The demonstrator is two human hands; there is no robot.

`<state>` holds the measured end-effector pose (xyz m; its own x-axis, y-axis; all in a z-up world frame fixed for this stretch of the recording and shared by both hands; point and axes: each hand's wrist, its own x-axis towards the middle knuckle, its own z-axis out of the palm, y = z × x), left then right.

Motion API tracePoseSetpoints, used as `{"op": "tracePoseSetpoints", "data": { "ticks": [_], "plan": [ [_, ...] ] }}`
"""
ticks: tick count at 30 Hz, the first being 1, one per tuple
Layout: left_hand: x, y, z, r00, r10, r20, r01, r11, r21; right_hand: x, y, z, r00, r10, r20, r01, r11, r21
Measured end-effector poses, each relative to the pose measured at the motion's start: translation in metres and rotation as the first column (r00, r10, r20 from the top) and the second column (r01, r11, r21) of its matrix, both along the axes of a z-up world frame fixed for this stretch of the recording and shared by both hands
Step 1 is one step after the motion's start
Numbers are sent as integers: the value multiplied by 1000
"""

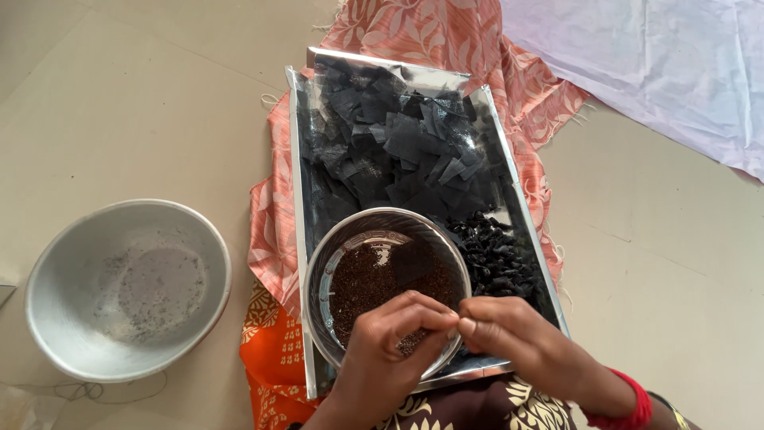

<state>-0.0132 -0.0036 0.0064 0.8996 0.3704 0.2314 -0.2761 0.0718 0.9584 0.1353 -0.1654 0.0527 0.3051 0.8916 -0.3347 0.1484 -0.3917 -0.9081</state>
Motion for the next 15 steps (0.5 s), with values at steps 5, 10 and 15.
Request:
{"op": "tracePoseSetpoints", "data": {
  "ticks": [5, 10, 15],
  "plan": [
    [4, -9, -5, 995, 94, 29, -98, 982, 162, -3, -13, -38, 758, -253, -601, 256, 963, -83],
    [6, -9, -14, 983, 35, -181, -54, 993, -105, -15, 1, -27, 936, -245, -252, 224, 968, -109],
    [12, 0, -32, 940, -201, -274, -25, 763, -646, -28, 24, 24, 476, 26, 879, -335, 930, 154]
  ]
}}
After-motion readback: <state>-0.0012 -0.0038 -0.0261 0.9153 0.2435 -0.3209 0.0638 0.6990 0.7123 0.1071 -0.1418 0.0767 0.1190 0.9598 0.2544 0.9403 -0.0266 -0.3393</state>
